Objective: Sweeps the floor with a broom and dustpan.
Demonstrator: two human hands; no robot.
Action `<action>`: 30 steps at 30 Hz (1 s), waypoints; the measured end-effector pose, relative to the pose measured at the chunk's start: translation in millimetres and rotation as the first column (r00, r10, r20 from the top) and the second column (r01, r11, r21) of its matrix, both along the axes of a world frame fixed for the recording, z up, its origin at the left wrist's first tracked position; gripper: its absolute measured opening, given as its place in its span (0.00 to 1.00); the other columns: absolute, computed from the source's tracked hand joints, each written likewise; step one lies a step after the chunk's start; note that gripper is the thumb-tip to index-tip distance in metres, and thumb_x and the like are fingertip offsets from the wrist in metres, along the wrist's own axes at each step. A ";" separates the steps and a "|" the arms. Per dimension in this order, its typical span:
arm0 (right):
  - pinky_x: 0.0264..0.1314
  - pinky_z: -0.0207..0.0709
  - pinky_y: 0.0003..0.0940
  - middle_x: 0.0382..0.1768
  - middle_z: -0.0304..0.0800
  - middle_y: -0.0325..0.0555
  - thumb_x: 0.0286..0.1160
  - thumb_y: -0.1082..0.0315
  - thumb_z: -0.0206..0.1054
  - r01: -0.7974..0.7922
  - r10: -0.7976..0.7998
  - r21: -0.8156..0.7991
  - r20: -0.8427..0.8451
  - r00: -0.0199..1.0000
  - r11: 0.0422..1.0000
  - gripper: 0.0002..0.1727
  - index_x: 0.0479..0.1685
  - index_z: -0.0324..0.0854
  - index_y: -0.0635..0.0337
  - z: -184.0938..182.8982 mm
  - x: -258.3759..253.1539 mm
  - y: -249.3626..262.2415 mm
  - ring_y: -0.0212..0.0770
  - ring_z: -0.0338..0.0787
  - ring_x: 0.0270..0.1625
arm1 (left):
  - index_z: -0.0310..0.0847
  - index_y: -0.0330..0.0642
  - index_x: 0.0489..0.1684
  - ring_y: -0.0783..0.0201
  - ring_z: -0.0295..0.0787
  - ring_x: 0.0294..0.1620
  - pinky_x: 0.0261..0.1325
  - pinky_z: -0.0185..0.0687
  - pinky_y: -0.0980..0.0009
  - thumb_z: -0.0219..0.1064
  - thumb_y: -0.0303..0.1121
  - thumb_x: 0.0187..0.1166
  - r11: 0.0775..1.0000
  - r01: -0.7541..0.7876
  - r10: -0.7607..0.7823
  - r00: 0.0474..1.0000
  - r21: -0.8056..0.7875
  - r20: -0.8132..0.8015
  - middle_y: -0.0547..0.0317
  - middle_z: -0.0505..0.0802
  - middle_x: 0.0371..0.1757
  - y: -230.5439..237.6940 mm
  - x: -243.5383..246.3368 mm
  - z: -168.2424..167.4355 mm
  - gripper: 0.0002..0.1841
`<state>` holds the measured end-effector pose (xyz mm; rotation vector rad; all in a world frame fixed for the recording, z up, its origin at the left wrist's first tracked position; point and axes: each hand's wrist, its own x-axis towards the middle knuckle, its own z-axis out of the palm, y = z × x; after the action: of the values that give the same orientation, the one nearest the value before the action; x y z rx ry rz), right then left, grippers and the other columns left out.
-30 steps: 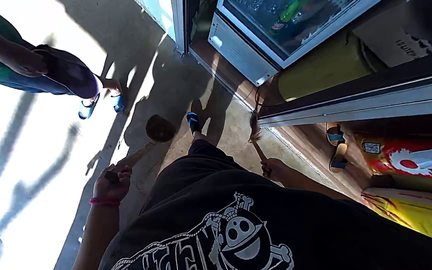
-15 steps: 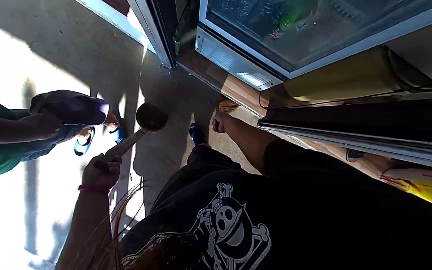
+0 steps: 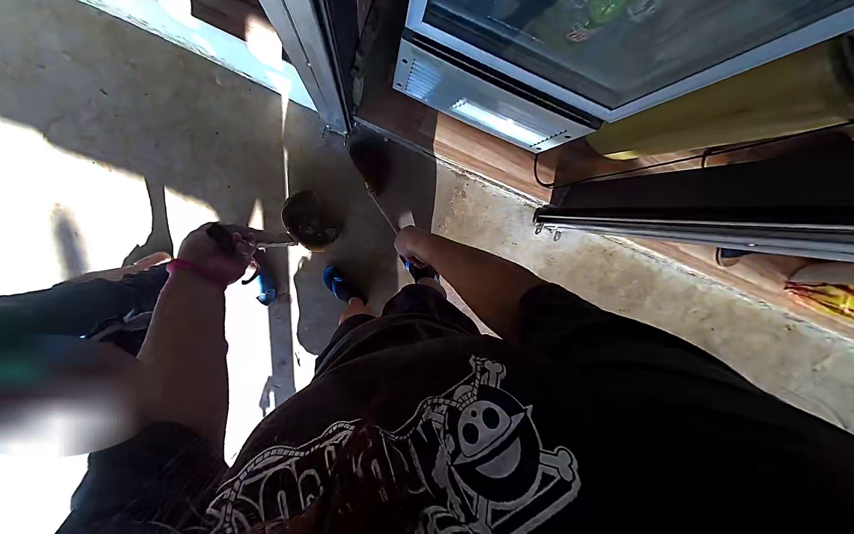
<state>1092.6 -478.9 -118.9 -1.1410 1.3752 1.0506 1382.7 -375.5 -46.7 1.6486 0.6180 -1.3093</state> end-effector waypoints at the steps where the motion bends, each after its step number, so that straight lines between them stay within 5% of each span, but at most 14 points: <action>1: 0.37 0.75 0.36 0.35 0.77 0.48 0.89 0.68 0.50 -0.045 0.045 -0.007 -0.002 0.999 0.999 0.13 0.53 0.77 0.68 1.4 -7.2 4.0 0.39 0.78 0.31 | 0.67 0.48 0.36 0.72 0.77 0.15 0.16 0.74 0.81 0.45 0.37 0.88 1.000 0.004 -0.004 1.000 -0.018 -0.007 0.61 0.78 0.22 -7.8 7.1 -3.7 0.10; 3: 0.33 0.73 0.39 0.34 0.76 0.50 0.88 0.67 0.54 -0.056 0.056 -0.013 0.021 0.998 0.998 0.14 0.60 0.76 0.67 0.5 -34.1 11.9 0.41 0.76 0.29 | 0.66 0.47 0.36 0.70 0.77 0.15 0.15 0.74 0.81 0.48 0.31 0.84 1.000 0.008 -0.008 1.000 -0.031 -0.008 0.59 0.78 0.23 -21.4 17.5 -7.6 0.06; 6: 0.19 0.64 0.33 0.24 0.70 0.46 0.88 0.65 0.61 0.071 -0.069 -0.086 0.022 0.997 0.994 0.16 0.70 0.76 0.58 15.2 -86.8 33.5 0.37 0.68 0.18 | 0.65 0.47 0.39 0.71 0.75 0.15 0.16 0.73 0.80 0.46 0.36 0.89 0.999 0.042 -0.042 0.999 0.007 -0.029 0.59 0.78 0.25 -35.4 23.1 -10.6 0.08; 9: 0.22 0.64 0.30 0.28 0.68 0.42 0.90 0.65 0.59 0.179 -0.185 -0.102 -0.057 0.981 0.979 0.20 0.77 0.71 0.53 28.2 -112.7 49.8 0.34 0.66 0.21 | 0.65 0.47 0.39 0.68 0.77 0.16 0.17 0.76 0.78 0.49 0.37 0.87 0.997 0.083 -0.083 0.995 0.001 -0.052 0.58 0.78 0.26 -38.9 16.6 -7.9 0.07; 14: 0.20 0.65 0.28 0.21 0.65 0.40 0.89 0.67 0.57 0.353 -0.377 -0.186 -0.110 0.920 0.917 0.10 0.57 0.74 0.65 -13.1 -72.6 52.1 0.34 0.65 0.16 | 0.65 0.48 0.42 0.66 0.76 0.16 0.17 0.75 0.75 0.48 0.42 0.90 0.992 0.123 -0.124 0.991 -0.023 -0.048 0.58 0.78 0.24 -37.1 11.9 -7.3 0.10; 17: 0.23 0.69 0.32 0.23 0.69 0.42 0.89 0.65 0.55 0.204 -0.219 -0.104 -0.154 0.964 0.973 0.11 0.47 0.76 0.65 -38.0 -15.4 61.7 0.36 0.69 0.19 | 0.66 0.49 0.43 0.66 0.76 0.17 0.18 0.77 0.75 0.48 0.44 0.90 0.995 0.092 -0.093 0.994 -0.023 -0.051 0.58 0.78 0.27 -33.9 13.9 -6.9 0.10; 20: 0.27 0.69 0.32 0.27 0.70 0.44 0.89 0.65 0.56 0.056 -0.057 -0.015 -0.092 0.994 0.998 0.12 0.53 0.77 0.65 -41.0 16.0 81.9 0.37 0.71 0.23 | 0.65 0.49 0.42 0.67 0.77 0.16 0.17 0.77 0.75 0.48 0.42 0.90 0.997 0.070 -0.072 0.996 -0.031 -0.050 0.58 0.78 0.25 -20.5 18.9 -5.7 0.10; 24: 0.18 0.65 0.28 0.22 0.68 0.41 0.89 0.64 0.59 0.149 -0.148 -0.064 0.027 0.989 0.987 0.14 0.65 0.76 0.61 -11.7 -2.7 85.4 0.33 0.67 0.16 | 0.65 0.47 0.39 0.67 0.77 0.14 0.15 0.77 0.76 0.51 0.34 0.85 0.996 -0.006 0.002 0.999 -0.085 -0.053 0.57 0.78 0.23 21.4 45.0 -6.8 0.05; 30: 0.18 0.61 0.25 0.24 0.67 0.39 0.91 0.65 0.58 0.074 -0.067 -0.115 0.069 0.995 0.991 0.14 0.68 0.74 0.58 56.0 -28.4 55.7 0.30 0.63 0.16 | 0.71 0.45 0.43 0.75 0.76 0.13 0.13 0.69 0.84 0.43 0.46 0.90 0.985 -0.142 0.127 0.981 -0.094 -0.149 0.61 0.81 0.24 158.1 101.4 -2.8 0.17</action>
<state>1064.2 -423.2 -62.9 -1.1935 1.4306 0.8839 1484.1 -217.4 -49.5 1.4133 0.7217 -1.3444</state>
